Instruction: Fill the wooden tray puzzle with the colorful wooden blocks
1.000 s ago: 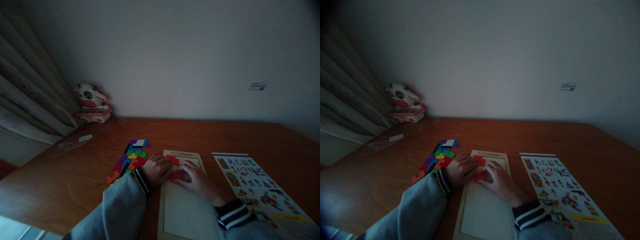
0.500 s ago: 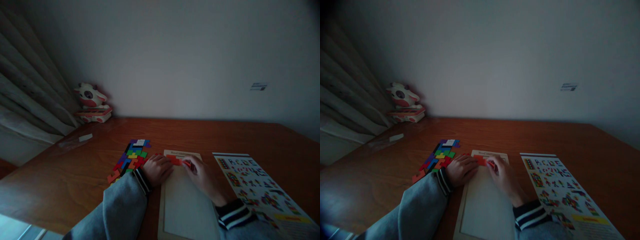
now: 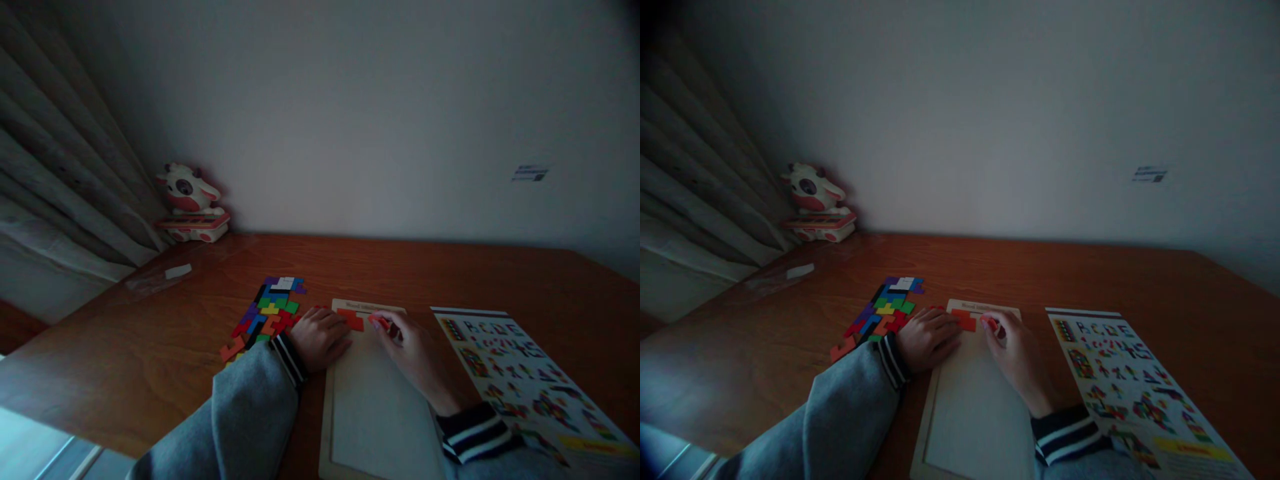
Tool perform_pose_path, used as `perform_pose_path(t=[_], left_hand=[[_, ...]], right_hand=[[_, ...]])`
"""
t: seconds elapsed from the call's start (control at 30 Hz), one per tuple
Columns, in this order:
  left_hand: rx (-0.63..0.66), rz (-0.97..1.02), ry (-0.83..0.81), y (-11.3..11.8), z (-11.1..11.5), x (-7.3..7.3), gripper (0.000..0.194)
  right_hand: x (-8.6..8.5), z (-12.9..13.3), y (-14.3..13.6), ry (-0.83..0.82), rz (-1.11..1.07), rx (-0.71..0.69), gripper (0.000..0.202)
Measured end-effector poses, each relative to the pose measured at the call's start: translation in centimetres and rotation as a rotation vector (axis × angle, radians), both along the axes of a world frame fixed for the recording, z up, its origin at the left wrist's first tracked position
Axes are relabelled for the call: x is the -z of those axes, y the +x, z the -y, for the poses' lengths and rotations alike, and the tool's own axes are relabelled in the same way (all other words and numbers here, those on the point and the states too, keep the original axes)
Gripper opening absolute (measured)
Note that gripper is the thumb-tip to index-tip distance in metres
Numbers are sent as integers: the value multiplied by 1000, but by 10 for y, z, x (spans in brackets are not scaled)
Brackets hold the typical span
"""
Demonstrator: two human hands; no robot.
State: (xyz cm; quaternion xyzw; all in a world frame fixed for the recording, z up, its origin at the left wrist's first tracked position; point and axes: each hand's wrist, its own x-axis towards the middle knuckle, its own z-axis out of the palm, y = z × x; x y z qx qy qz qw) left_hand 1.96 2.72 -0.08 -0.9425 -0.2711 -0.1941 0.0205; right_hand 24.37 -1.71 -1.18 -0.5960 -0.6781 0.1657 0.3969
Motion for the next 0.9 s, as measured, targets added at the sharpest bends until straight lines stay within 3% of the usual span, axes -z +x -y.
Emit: perform_pose_path(t=[0.13,0.33,0.47,0.57,0.67,0.77,0.9], left_hand=[[-72,18,17,-2,-2,-2,26],[-487,-17,52,-20,-13,-9,16],[-617,-82,-32,-39,-20,-26,16],[-628,-132,-132,-61,-20,-41,21],[-530,-157,-195,-96,-9,-48,22],[-392,-80,-134,-140,15,-45,27],[-363,-58,-88,-186,51,-35,28]], right_hand=[[2,0,1,-8,14,-2,33],[4,0,1,1,33,25,37],[5,-1,2,3,30,19,39],[5,-1,3,-26,33,9,40],[5,0,3,-22,37,-2,40],[6,-1,4,-4,39,8,41],[9,-1,3,31,53,13,43]])
